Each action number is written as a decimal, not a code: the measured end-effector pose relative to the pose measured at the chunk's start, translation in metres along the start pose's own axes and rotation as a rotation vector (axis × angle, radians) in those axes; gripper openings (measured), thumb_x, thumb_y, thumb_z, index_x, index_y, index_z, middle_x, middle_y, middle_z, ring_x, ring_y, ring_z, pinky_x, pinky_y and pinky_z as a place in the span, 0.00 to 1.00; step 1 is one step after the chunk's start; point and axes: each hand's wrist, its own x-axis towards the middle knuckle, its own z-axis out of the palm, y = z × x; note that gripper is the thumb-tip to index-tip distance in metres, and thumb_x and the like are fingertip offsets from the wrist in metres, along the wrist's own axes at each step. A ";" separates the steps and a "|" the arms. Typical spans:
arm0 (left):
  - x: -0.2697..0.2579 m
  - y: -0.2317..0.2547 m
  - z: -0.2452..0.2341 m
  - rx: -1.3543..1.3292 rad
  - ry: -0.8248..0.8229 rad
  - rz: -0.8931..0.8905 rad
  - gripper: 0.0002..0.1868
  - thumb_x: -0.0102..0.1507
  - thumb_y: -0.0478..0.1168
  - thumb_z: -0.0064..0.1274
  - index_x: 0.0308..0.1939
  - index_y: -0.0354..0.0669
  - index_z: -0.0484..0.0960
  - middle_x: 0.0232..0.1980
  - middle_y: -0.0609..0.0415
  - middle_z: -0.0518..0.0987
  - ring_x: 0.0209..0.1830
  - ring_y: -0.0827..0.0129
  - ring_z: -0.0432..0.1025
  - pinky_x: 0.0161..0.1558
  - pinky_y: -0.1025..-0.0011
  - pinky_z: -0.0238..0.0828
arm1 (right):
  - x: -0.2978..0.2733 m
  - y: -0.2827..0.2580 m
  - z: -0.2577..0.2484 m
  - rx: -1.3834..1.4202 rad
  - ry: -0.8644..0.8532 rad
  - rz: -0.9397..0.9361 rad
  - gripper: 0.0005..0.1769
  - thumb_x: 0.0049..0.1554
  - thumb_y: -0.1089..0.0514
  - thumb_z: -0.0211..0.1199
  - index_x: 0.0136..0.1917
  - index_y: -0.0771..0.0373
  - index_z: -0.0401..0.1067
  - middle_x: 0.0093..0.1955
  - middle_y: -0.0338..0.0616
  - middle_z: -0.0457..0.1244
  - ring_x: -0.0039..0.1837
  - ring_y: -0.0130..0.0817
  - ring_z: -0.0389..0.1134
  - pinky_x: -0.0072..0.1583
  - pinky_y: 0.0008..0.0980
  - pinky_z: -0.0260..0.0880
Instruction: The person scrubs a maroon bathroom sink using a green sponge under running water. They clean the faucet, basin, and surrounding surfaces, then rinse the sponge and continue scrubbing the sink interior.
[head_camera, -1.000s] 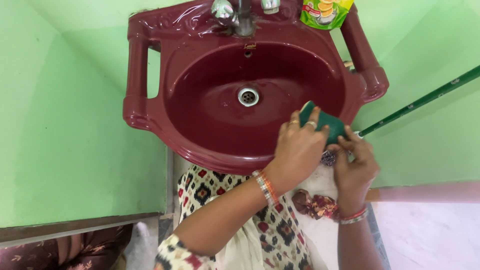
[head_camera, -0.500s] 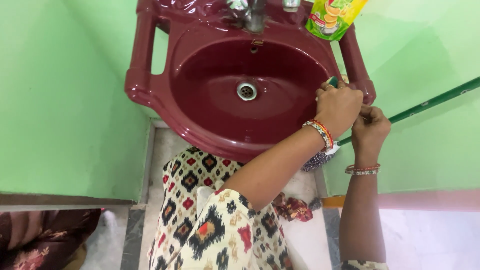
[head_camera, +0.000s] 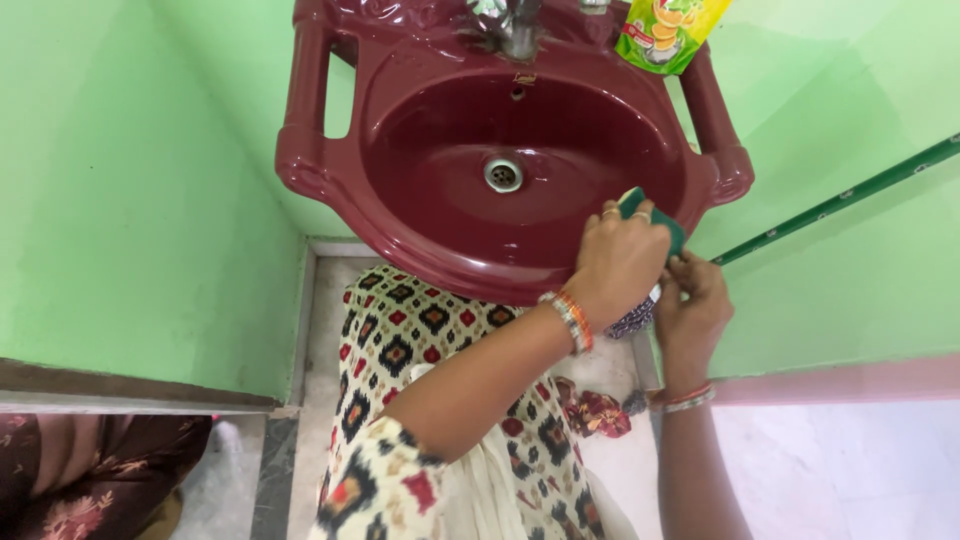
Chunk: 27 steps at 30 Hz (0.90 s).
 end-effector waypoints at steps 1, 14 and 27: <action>-0.010 -0.002 -0.008 0.015 -0.006 0.016 0.08 0.49 0.39 0.65 0.30 0.40 0.89 0.58 0.41 0.82 0.54 0.40 0.77 0.48 0.54 0.78 | -0.007 -0.013 0.001 -0.084 0.016 -0.071 0.08 0.57 0.72 0.68 0.51 0.71 0.73 0.58 0.54 0.69 0.55 0.40 0.73 0.55 0.37 0.76; -0.078 -0.031 -0.089 -0.041 0.036 0.028 0.17 0.55 0.32 0.58 0.48 0.36 0.88 0.66 0.38 0.77 0.66 0.41 0.70 0.62 0.50 0.70 | -0.046 -0.089 0.023 0.038 0.029 -0.040 0.10 0.53 0.69 0.72 0.47 0.72 0.74 0.60 0.56 0.63 0.55 0.41 0.70 0.52 0.33 0.76; -0.008 0.003 0.002 -0.003 -0.003 -0.020 0.20 0.55 0.45 0.60 0.45 0.34 0.88 0.63 0.37 0.79 0.60 0.35 0.73 0.54 0.50 0.74 | 0.034 0.005 -0.013 0.008 -0.131 -0.126 0.13 0.51 0.73 0.72 0.46 0.68 0.71 0.69 0.52 0.67 0.76 0.51 0.63 0.78 0.44 0.64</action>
